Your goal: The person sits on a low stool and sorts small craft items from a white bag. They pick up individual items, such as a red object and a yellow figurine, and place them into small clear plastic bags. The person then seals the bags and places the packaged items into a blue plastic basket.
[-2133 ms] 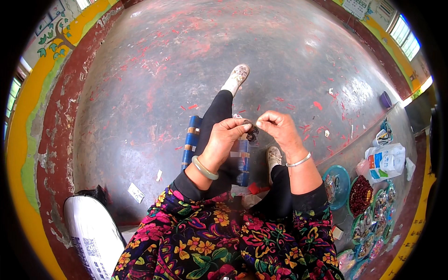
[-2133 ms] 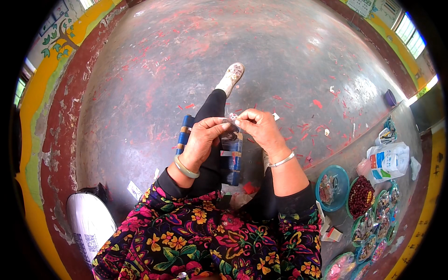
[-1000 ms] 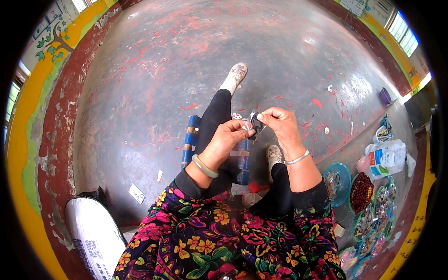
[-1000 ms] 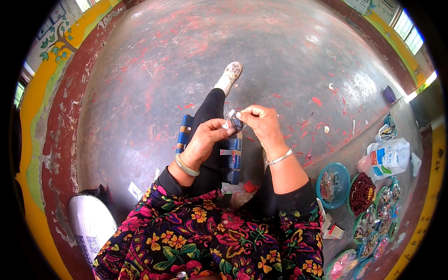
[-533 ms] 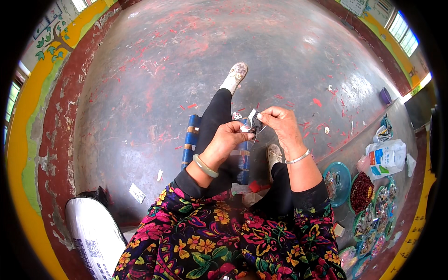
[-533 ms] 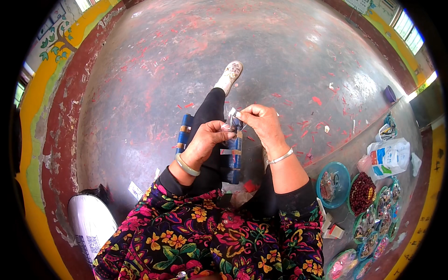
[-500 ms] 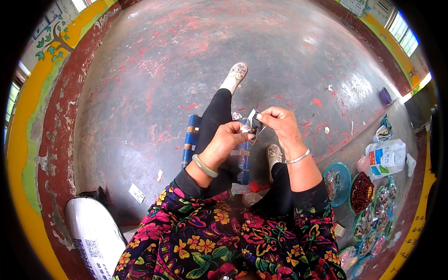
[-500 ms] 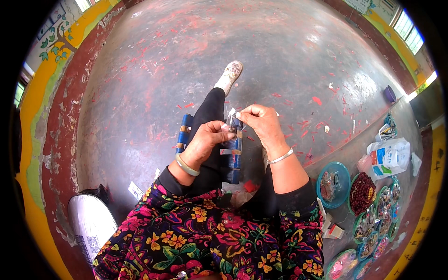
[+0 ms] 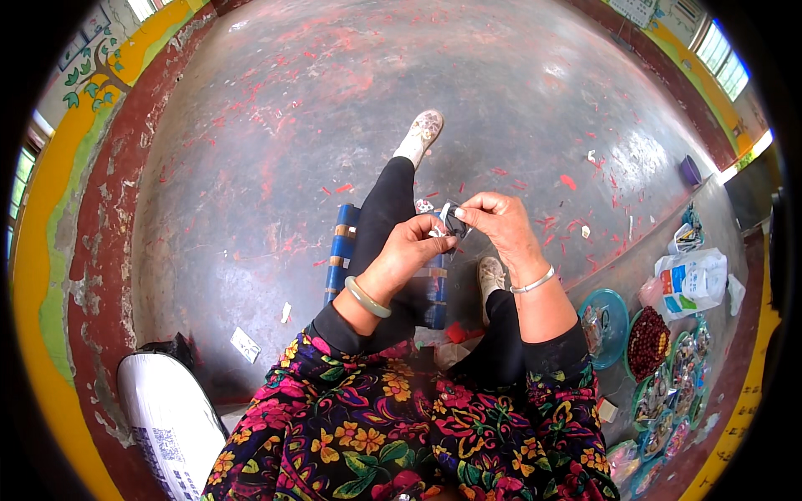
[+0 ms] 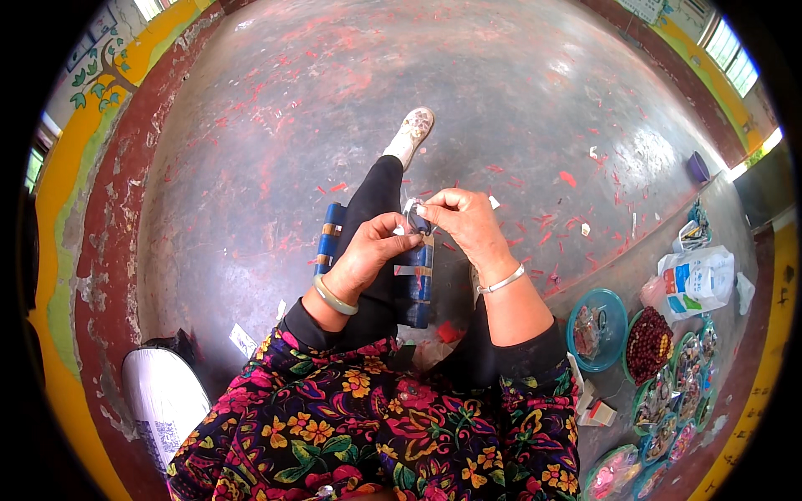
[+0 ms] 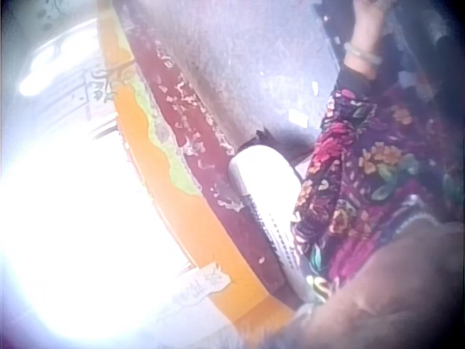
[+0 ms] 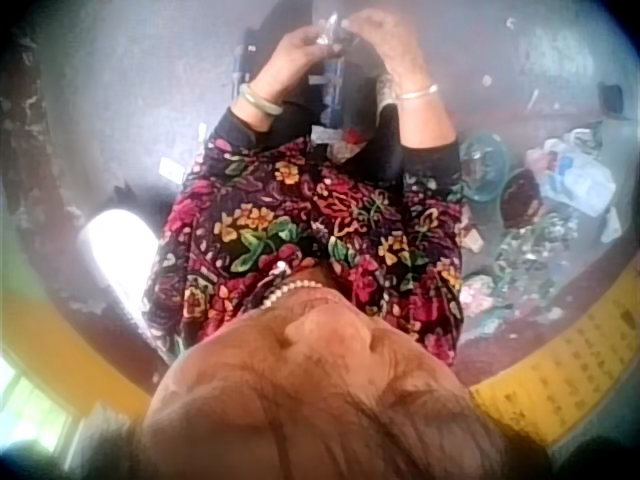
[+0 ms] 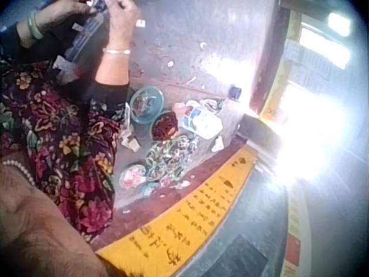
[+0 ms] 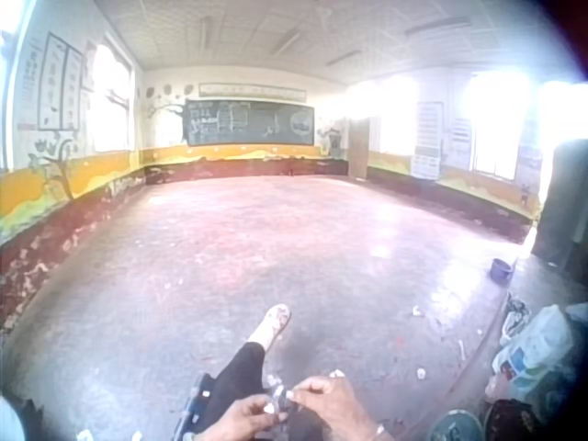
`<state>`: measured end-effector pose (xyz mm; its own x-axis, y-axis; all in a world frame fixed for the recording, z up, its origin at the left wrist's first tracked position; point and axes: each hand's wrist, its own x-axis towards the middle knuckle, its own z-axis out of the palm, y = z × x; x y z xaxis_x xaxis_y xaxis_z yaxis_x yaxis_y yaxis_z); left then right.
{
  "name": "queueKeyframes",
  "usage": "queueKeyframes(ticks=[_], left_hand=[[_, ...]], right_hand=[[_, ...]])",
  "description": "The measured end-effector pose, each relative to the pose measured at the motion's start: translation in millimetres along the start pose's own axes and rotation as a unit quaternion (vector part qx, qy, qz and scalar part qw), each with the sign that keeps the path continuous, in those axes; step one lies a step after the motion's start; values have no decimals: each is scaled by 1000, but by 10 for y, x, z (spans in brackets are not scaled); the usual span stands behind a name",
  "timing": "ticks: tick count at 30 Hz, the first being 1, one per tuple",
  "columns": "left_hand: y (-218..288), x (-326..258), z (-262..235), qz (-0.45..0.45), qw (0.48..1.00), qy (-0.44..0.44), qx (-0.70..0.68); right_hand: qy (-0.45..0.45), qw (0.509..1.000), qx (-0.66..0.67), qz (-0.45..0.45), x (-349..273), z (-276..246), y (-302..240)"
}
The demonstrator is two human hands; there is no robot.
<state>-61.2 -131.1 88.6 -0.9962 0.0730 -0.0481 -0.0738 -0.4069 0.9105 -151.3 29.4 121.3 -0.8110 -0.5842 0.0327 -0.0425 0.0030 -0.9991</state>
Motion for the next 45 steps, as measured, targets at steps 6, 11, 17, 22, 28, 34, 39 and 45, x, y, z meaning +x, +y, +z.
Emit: queueKeyframes(ticks=[6,11,17,22,28,34,39,45], left_hand=[[72,-31,36,-22,998,22,49],[16,-27,4,-12,997,18,77],[25,-31,6,-17,997,14,77],[6,5,-74,-13,1000,15,0],[8,4,-105,-26,988,48,-143],[-3,22,-20,-31,985,72,-153],[23,23,-18,-16,983,108,-148],[41,-17,-49,-10,991,94,-98]], right_hand=[[-30,999,-36,1,25,-29,81],[-52,997,-35,46,1,-9,17],[-43,997,-39,49,12,-28,63],[20,1000,15,3,15,-1,72],[108,987,109,40,40,-86,50],[89,988,109,57,37,-17,53],[32,992,104,59,26,-38,24],[-32,988,133,77,10,18,-39]])
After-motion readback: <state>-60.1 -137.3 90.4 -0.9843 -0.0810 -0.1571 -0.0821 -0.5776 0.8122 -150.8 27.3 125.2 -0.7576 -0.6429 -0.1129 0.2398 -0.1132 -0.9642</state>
